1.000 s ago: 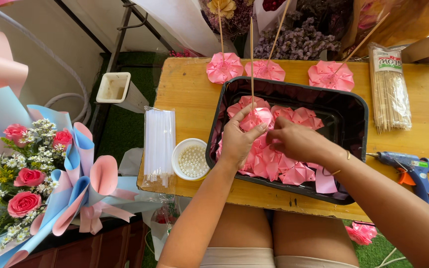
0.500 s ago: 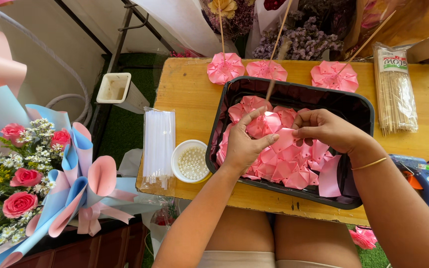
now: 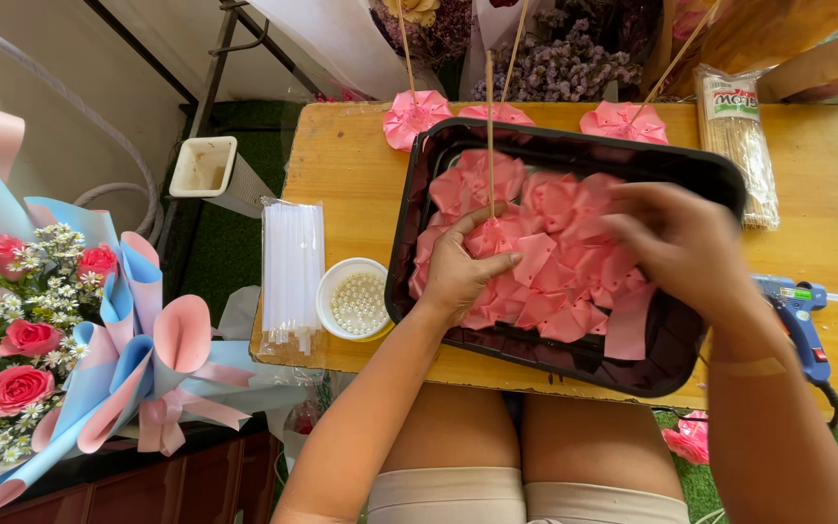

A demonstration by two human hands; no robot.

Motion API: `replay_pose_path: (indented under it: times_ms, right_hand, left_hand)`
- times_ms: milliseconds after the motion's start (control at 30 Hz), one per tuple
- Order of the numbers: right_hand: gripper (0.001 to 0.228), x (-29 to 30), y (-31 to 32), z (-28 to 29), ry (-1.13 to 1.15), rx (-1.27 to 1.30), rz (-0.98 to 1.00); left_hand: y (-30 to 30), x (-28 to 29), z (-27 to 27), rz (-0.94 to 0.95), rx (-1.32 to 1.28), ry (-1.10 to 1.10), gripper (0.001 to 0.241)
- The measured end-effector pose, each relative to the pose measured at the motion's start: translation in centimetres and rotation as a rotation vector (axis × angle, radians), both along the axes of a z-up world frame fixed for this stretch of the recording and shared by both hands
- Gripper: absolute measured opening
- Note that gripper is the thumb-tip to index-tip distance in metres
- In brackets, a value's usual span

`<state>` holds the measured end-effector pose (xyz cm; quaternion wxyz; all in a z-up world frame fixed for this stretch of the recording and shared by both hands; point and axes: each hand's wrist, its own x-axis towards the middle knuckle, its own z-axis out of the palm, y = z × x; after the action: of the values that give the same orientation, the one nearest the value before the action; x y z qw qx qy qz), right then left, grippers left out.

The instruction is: The person constructs ribbon flowers by hand using a glue gun. The person applies glue to pink ribbon petals, attaches them to a wooden skewer, and layers the petals to form a rose shape.

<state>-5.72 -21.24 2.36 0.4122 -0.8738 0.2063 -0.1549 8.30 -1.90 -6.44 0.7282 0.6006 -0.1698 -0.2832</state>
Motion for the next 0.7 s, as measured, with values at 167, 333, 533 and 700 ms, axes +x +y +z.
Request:
replay_pose_path:
  times_ms: [167,333,533,700]
  right_hand:
    - [0.034,-9.7,-2.7,-3.3,-0.110,-0.131,-0.326]
    - [0.019,-9.9,-4.7,-5.1,-0.057,-0.374,-0.162]
    - [0.017,-10.4,-5.2,-7.7,-0.328,-0.657,-0.344]
    - [0.070,-10.7,-0.5,-5.5,0.222,0.053,-0.479]
  left_hand:
    - [-2.0,-0.3,-0.2,0.019,0.088,-0.021,0.067]
    - [-3.3,-0.1,-1.0,0.045,0.045,0.073,0.067]
    - [-1.0,0.0,-1.0,0.165,0.131,0.158,0.067]
    - [0.2,-0.4,-0.5,0.226,0.054,0.209,0.062]
